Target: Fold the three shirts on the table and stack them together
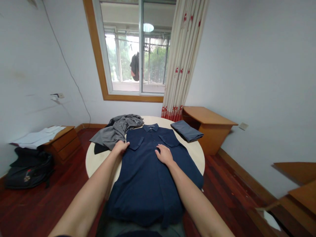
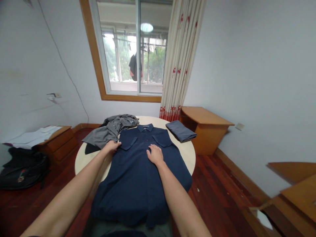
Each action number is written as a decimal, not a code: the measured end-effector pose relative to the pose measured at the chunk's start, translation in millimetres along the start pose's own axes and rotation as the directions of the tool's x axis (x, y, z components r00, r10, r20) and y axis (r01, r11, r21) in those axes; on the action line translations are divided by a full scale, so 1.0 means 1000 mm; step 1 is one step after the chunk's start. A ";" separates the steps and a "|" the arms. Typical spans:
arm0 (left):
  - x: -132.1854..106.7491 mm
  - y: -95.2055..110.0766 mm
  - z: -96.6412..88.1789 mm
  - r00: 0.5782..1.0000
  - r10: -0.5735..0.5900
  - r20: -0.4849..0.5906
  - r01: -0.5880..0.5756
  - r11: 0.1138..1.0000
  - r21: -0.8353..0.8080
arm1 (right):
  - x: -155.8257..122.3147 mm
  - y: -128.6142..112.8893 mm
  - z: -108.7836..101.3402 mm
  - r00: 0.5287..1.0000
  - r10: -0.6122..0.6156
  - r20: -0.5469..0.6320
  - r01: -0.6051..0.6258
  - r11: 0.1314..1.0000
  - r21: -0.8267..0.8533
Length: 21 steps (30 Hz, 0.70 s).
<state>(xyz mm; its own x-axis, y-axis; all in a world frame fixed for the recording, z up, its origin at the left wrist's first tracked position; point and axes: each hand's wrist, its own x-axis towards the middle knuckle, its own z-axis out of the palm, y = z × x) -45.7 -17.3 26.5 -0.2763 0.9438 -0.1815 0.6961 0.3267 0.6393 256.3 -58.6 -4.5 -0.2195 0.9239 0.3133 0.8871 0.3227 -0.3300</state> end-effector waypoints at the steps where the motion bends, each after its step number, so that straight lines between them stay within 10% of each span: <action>1: 0.007 0.003 0.001 1.000 -0.015 -0.003 0.015 0.999 0.030 | 0.000 0.000 0.000 1.000 -0.003 -0.002 0.003 1.000 0.001; 13: 0.038 0.016 0.001 0.996 -0.080 -0.050 0.086 0.987 0.133 | 0.002 0.006 0.005 1.000 -0.002 -0.001 0.002 0.999 0.046; 21: 0.038 0.028 0.009 0.997 0.077 -0.018 -0.076 0.994 0.079 | 0.001 0.005 0.002 1.000 -0.004 -0.004 0.004 0.998 0.059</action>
<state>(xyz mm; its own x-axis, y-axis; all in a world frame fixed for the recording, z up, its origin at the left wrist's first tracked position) -31.1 28.5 31.0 -0.2337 0.9652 -0.1176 0.7650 0.2572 0.5905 259.6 -55.1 -8.0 -0.2216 0.9218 0.3181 0.8606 0.3383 -0.3808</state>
